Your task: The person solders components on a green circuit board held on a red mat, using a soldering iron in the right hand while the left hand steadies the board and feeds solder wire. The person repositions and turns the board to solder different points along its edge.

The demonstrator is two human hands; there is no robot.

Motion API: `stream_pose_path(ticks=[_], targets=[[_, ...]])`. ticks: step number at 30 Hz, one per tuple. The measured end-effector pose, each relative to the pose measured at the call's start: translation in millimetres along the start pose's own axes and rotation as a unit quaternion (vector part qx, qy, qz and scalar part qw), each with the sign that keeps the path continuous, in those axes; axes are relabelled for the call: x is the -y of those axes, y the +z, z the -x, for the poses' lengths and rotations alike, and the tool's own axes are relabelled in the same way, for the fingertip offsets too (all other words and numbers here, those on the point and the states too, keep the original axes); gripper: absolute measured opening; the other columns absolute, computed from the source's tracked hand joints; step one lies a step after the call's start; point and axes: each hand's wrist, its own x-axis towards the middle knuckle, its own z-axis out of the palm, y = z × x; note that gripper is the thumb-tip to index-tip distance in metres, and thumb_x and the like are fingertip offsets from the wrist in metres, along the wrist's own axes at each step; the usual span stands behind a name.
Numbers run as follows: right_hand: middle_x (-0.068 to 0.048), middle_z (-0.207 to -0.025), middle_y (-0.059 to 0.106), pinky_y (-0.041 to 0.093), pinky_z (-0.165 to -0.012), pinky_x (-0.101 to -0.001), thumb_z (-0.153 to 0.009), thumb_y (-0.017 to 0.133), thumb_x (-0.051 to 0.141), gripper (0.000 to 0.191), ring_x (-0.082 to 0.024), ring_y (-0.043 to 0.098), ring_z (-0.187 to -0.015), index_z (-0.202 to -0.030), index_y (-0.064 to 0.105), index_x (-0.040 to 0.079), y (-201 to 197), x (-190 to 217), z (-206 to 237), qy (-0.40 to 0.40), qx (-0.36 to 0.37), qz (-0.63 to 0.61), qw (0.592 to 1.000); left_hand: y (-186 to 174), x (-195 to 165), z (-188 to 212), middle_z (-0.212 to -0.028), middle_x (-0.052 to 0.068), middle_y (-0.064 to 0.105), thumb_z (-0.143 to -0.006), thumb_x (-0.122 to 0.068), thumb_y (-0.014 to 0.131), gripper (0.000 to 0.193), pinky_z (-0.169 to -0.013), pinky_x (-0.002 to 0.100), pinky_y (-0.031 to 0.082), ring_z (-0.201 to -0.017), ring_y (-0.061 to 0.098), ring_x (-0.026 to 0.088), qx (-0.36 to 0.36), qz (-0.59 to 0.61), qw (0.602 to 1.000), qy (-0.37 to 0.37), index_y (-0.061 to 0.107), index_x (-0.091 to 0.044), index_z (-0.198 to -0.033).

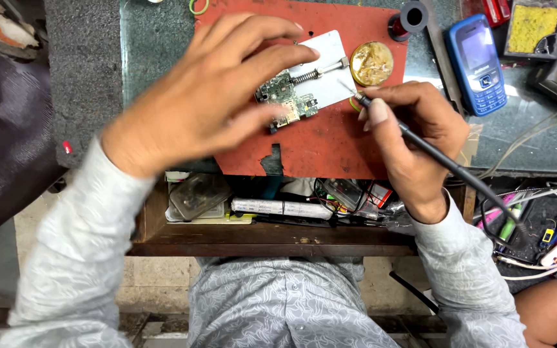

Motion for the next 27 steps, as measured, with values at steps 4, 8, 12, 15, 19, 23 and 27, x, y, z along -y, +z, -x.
stream_pose_path(ticks=[4, 8, 12, 15, 19, 23, 27], targets=[[-0.013, -0.094, 0.073, 0.059, -0.077, -0.0254, -0.113, 0.060, 0.000, 0.010, -0.014, 0.073, -0.083, -0.113, 0.067, -0.006, 4.4, -3.9, -3.2, 0.016, 0.019, 0.013, 1.000, 34.0, -4.9, 14.1, -0.153, 0.021, 0.040, -0.084, -0.041, 0.087, 0.080, -0.116, 0.052, 0.035, -0.139, 0.041, 0.040, -0.061, -0.071, 0.993, -0.071, 0.051, -0.008, -0.148], [-0.013, -0.101, 0.072, 0.056, -0.081, -0.0252, -0.103, 0.067, 0.000, 0.005, -0.015, 0.070, -0.088, -0.105, 0.066, -0.005, 11.8, -3.5, -10.3, -0.046, 0.044, 0.063, 0.996, 43.6, 22.6, 30.9, -0.163, 0.014, 0.040, -0.094, -0.030, 0.084, 0.076, -0.124, 0.050, 0.035, -0.148, 0.040, 0.036, -0.026, -0.015, 0.996, -0.078, 0.047, -0.012, -0.159], [-0.014, -0.102, 0.072, 0.051, -0.075, -0.0226, -0.098, 0.075, 0.000, 0.014, -0.015, 0.068, -0.087, -0.111, 0.069, -0.004, 12.5, 5.8, -17.1, -0.078, 0.068, 0.120, 0.987, 37.7, 39.7, 31.0, -0.167, 0.016, 0.035, -0.090, -0.029, 0.085, 0.082, -0.127, 0.052, 0.031, -0.153, 0.036, 0.037, -0.001, 0.026, 0.999, -0.044, 0.046, -0.011, -0.160], [-0.013, -0.101, 0.072, 0.050, -0.075, -0.0244, -0.092, 0.077, 0.000, 0.016, -0.016, 0.068, -0.086, -0.107, 0.069, -0.002, 13.0, 10.2, -23.2, -0.102, 0.087, 0.130, 0.982, 41.5, 36.4, 26.8, -0.167, 0.017, 0.033, -0.089, -0.033, 0.088, 0.078, -0.128, 0.052, 0.031, -0.154, 0.034, 0.038, -0.027, 0.010, 0.998, -0.060, 0.050, -0.011, -0.154], [-0.012, -0.097, 0.070, 0.049, -0.077, -0.0272, -0.087, 0.078, -0.001, 0.018, -0.019, 0.068, -0.083, -0.103, 0.070, -0.002, 16.8, 8.1, -31.0, -0.107, 0.113, 0.137, 0.978, 49.7, 36.8, 25.4, -0.166, 0.014, 0.038, -0.091, -0.033, 0.089, 0.070, -0.129, 0.049, 0.038, -0.154, 0.038, 0.036, -0.054, -0.018, 0.994, -0.095, 0.057, -0.009, -0.148], [-0.012, -0.097, 0.072, 0.048, -0.081, -0.0290, -0.086, 0.078, -0.002, 0.018, -0.020, 0.070, -0.085, -0.101, 0.069, -0.002, 20.8, 3.3, -37.0, -0.120, 0.119, 0.142, 0.975, 52.5, 41.0, 26.3, -0.164, 0.015, 0.042, -0.093, -0.035, 0.089, 0.068, -0.127, 0.050, 0.040, -0.153, 0.039, 0.036, -0.065, -0.054, 0.993, -0.082, 0.059, -0.006, -0.147], [-0.011, -0.095, 0.072, 0.048, -0.080, -0.0297, -0.085, 0.079, -0.002, 0.018, -0.020, 0.069, -0.084, -0.100, 0.069, -0.002, 22.9, 1.9, -38.9, -0.118, 0.122, 0.152, 0.974, 51.6, 45.8, 25.6, -0.163, 0.015, 0.042, -0.096, -0.037, 0.088, 0.065, -0.126, 0.050, 0.040, -0.152, 0.039, 0.035, -0.069, -0.040, 0.994, -0.078, 0.060, -0.006, -0.147]])
